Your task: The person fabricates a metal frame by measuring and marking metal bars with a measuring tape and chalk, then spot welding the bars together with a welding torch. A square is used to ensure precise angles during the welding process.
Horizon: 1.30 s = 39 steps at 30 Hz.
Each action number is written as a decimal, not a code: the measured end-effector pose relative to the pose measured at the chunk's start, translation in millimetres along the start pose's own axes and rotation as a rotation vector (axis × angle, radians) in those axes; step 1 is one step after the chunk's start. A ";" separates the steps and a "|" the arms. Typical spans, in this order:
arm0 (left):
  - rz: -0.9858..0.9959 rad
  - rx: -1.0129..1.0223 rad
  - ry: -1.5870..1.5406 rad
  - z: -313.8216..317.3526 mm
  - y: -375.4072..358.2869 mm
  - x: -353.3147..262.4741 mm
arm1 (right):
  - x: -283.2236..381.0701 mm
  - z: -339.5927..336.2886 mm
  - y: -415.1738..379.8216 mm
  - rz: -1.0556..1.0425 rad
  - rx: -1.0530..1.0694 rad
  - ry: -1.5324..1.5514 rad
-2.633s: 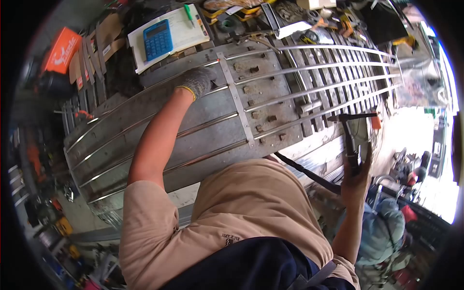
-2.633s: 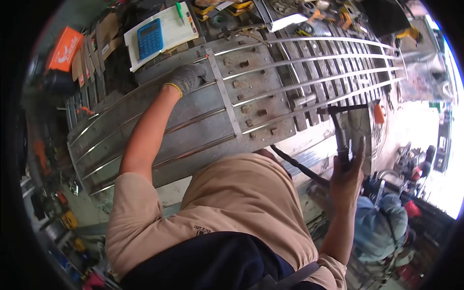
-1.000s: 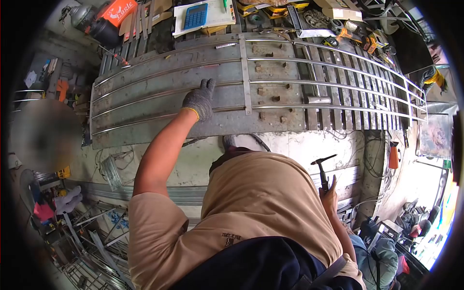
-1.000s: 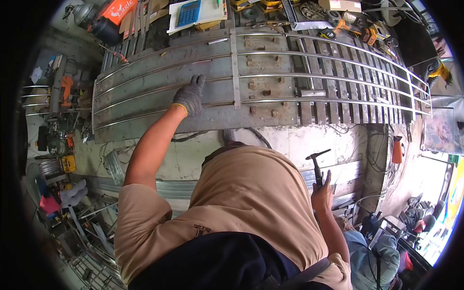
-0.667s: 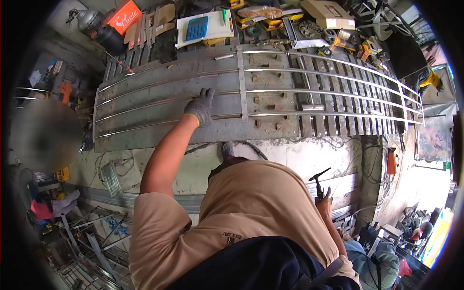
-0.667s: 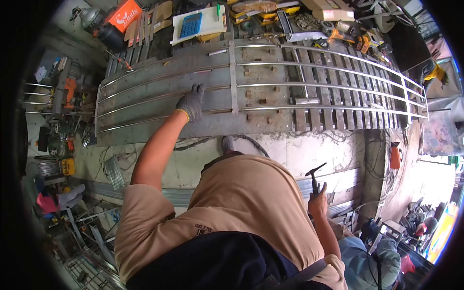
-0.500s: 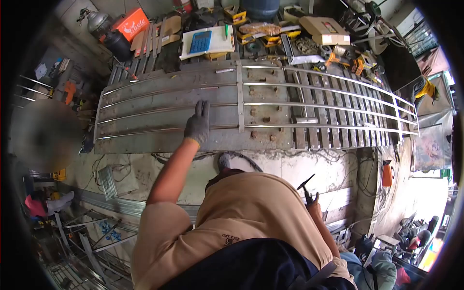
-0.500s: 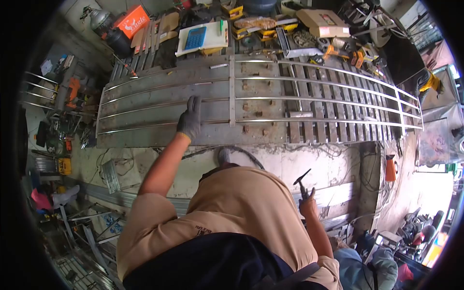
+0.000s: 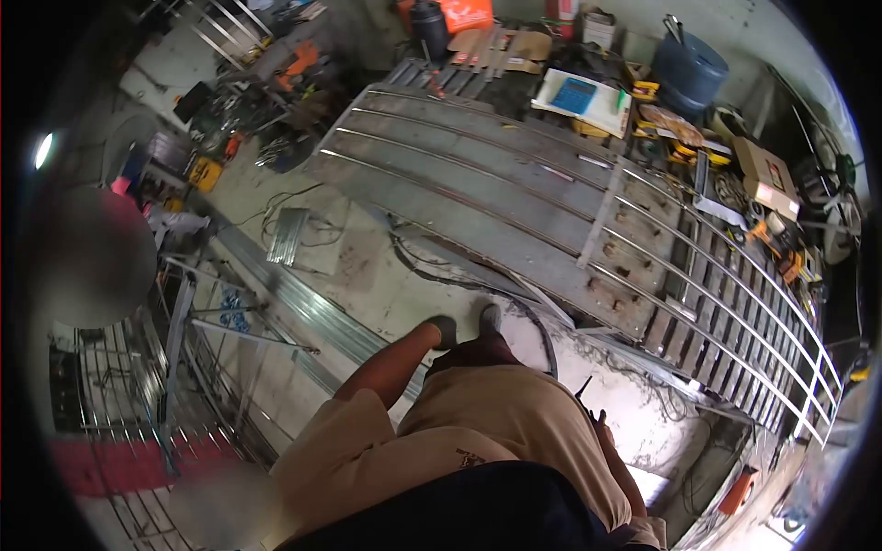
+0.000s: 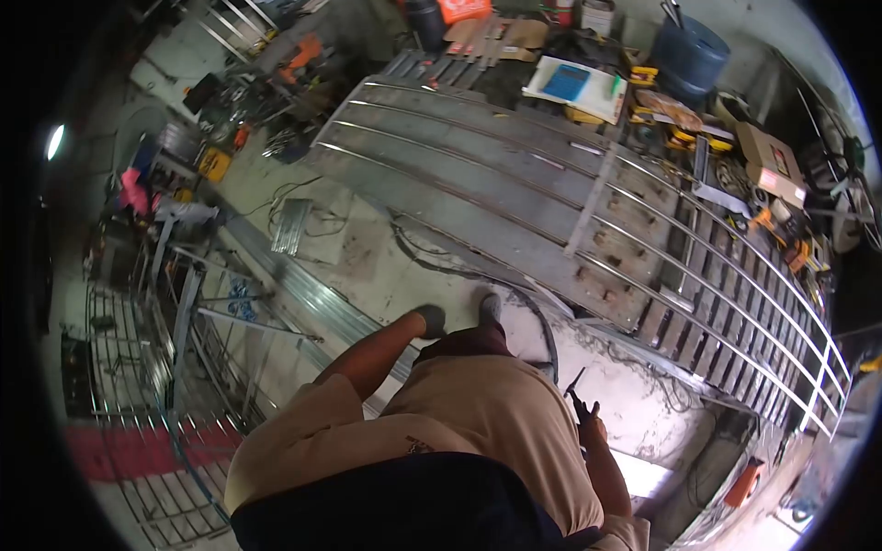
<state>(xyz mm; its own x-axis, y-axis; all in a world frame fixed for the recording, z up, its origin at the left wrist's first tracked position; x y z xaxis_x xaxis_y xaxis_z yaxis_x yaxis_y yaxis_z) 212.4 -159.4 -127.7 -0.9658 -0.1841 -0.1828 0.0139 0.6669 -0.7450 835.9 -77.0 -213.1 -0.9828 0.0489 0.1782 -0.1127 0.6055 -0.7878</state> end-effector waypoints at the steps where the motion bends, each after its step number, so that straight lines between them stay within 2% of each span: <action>1: -0.045 0.100 -0.062 5.0 -29.6 -4.4 | -2.1 2.7 6.9 -0.023 -0.005 -0.017; 2: -0.097 0.197 -0.120 11.1 -58.7 -8.1 | -3.8 5.7 14.5 -0.048 -0.012 -0.033; 3: -0.062 0.236 -0.069 37.0 -62.4 0.8 | -5.7 8.9 19.6 -0.072 -0.022 -0.045; 5: 0.144 0.187 0.189 102.5 -52.3 32.4 | -13.0 16.2 28.9 -0.126 -0.050 -0.081; 6: 0.145 0.163 0.157 123.1 -50.9 48.4 | -20.5 22.3 34.1 -0.161 -0.067 -0.104; 8: -0.536 0.287 -0.949 135.7 -82.2 62.1 | -44.9 42.7 52.2 -0.278 -0.122 -0.187; 9: -0.408 0.342 -0.689 169.1 -78.6 83.9 | -56.0 54.5 59.4 -0.342 -0.163 -0.252; 10: -0.388 0.425 -0.532 175.6 -79.5 98.1 | -66.9 65.4 62.2 -0.448 -0.236 -0.345; 11: -0.358 0.507 -0.374 182.3 -79.4 112.9 | -54.8 62.5 39.2 -0.402 -0.232 -0.333; 12: -0.431 0.624 -0.307 169.3 -89.2 115.0 | -18.6 42.6 -10.9 -0.357 -0.229 -0.322; 13: -0.466 0.656 -0.303 163.3 -93.6 120.4 | 14.1 22.6 -55.4 -0.017 -0.144 0.022; 14: -0.495 0.688 -0.285 154.9 -94.0 129.5 | 48.0 6.7 -91.0 0.026 -0.142 -0.012; 16: -0.642 0.454 -0.626 146.5 -95.5 145.9 | 92.1 -5.2 -132.1 0.141 -0.103 0.021; 18: 0.135 0.486 0.200 141.6 -63.1 160.8 | 104.2 10.9 -147.2 0.177 -0.199 0.038; 19: 0.511 0.455 0.593 131.9 -54.3 161.5 | 114.2 14.1 -160.4 0.216 -0.239 0.080; 22: 0.499 0.427 0.570 99.2 -36.3 164.1 | 147.4 20.4 -194.2 0.269 -0.301 0.150; 23: 0.616 0.322 0.684 90.2 -21.9 165.3 | 154.8 22.5 -201.8 0.285 -0.313 0.163; 24: 0.400 0.134 0.298 72.9 -15.6 171.5 | 159.2 27.5 -203.7 0.278 -0.327 0.182; 25: 0.281 -0.093 -0.153 54.9 -10.5 178.2 | 157.6 36.1 -205.3 0.285 -0.348 0.207; 26: 0.260 -0.251 -0.292 23.1 -5.8 167.5 | 152.5 45.6 -209.3 0.306 -0.373 0.238; 28: 0.453 -0.455 -0.443 -38.4 8.9 147.7 | 148.3 61.0 -216.9 0.344 -0.376 0.254; 32: 0.552 -0.638 -0.435 -187.7 -13.4 82.0 | 148.1 82.0 -235.3 0.422 -0.386 0.303; 34: 0.480 -0.664 -0.334 -246.2 -27.8 52.5 | 150.9 87.7 -241.4 0.429 -0.392 0.299; 35: 0.430 -0.680 -0.286 -267.7 -27.3 40.7 | 152.6 89.9 -242.6 0.422 -0.388 0.290; 37: 0.562 -0.795 -0.082 -303.3 -17.2 25.2 | 149.9 97.0 -241.1 0.408 -0.343 0.267; 39: 0.513 -0.831 0.019 -333.8 -8.2 6.4 | 147.6 98.8 -230.3 0.391 -0.291 0.261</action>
<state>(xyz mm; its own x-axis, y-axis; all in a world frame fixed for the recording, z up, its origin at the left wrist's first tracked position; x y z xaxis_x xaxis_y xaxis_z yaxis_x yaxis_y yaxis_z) 119.6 75.0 91.3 -0.8977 0.2771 -0.3425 0.2534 0.9607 0.1130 702.3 -287.7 -63.6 -0.8701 0.4872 0.0747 0.3349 0.6954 -0.6358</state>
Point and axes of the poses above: each hand's wrist, its own y-axis towards the middle knuckle, its own z-axis out of the palm, x = y × z, the point moved 2 cm from there along y, towards the middle knuckle
